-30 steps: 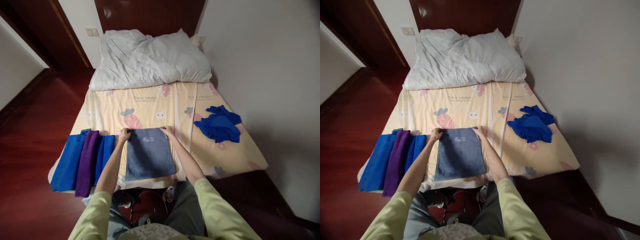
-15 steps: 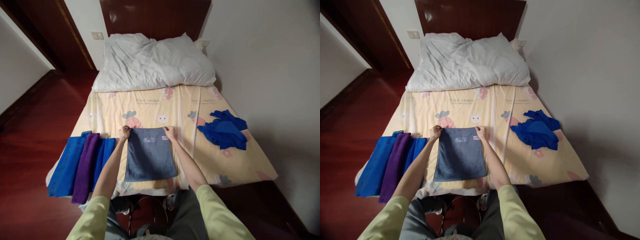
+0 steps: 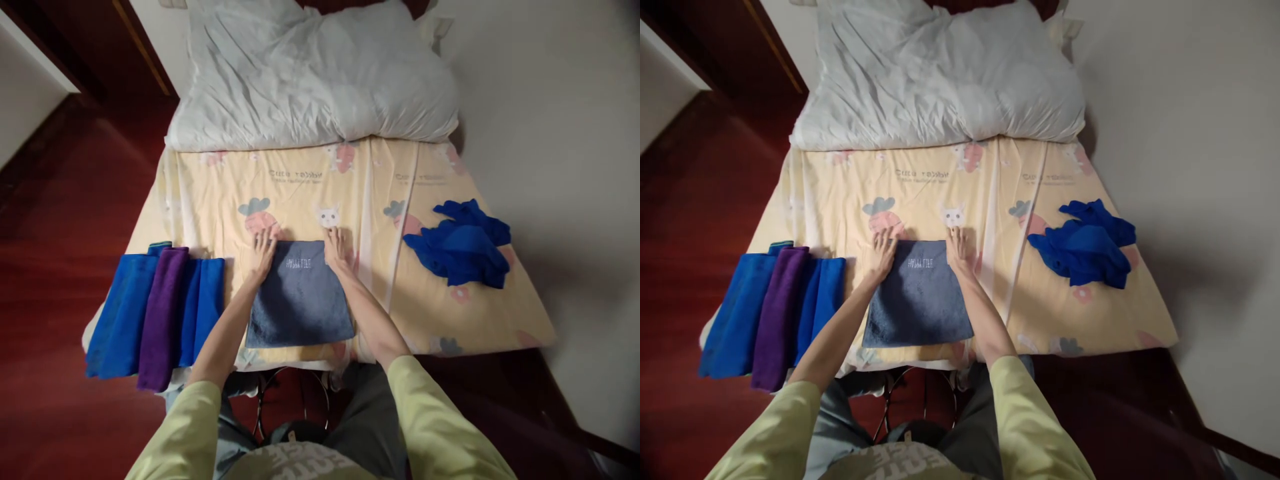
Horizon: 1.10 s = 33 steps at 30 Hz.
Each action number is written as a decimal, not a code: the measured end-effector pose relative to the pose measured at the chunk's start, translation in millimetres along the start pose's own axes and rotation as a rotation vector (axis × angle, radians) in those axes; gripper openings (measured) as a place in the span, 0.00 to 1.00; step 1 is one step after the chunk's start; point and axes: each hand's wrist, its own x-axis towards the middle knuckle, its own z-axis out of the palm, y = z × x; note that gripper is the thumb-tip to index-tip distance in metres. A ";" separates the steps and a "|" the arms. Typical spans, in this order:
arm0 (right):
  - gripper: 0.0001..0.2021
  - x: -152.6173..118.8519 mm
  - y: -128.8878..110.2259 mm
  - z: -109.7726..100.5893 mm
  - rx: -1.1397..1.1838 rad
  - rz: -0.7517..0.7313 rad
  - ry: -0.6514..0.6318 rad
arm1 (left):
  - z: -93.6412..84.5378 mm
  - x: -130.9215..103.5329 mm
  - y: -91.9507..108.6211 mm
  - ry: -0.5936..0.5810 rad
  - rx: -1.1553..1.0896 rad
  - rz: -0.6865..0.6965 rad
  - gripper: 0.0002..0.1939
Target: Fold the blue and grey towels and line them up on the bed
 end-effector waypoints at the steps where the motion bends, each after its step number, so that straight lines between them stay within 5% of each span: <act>1: 0.21 -6.5 -13.3 0.0 -0.032 -0.092 -0.007 | 1.1 -1.6 10.6 -0.048 -0.005 0.072 0.29; 4: 0.23 -37.1 -52.0 9.6 -0.020 -0.282 -0.087 | 15.3 -13.2 40.9 -0.127 -0.024 0.118 0.28; 7: 0.24 -65.1 -69.8 24.9 0.030 -0.294 -0.153 | 30.6 -26.1 54.4 -0.153 -0.062 0.050 0.30; 11: 0.28 -66.0 -47.9 26.8 0.055 -0.169 -0.164 | 27.7 -29.9 37.5 -0.123 -0.128 -0.066 0.31; 17: 0.31 -58.3 -6.1 -13.6 0.007 -0.035 -0.193 | -6.0 -44.3 8.8 -0.057 -0.076 -0.211 0.31; 20: 0.30 -104.3 -12.8 -29.1 -0.001 -0.164 -0.088 | -13.9 -85.3 25.3 -0.042 -0.096 -0.118 0.32; 23: 0.30 -173.2 -23.4 -30.3 0.023 -0.339 -0.128 | -13.7 -149.3 49.3 -0.097 -0.142 0.054 0.31; 27: 0.28 -235.2 -20.6 -28.3 0.027 -0.346 -0.163 | -16.3 -222.9 60.0 -0.126 -0.152 0.105 0.30; 33: 0.27 -255.2 14.2 -37.2 0.080 -0.327 -0.118 | -30.8 -247.6 36.5 -0.223 -0.173 0.178 0.30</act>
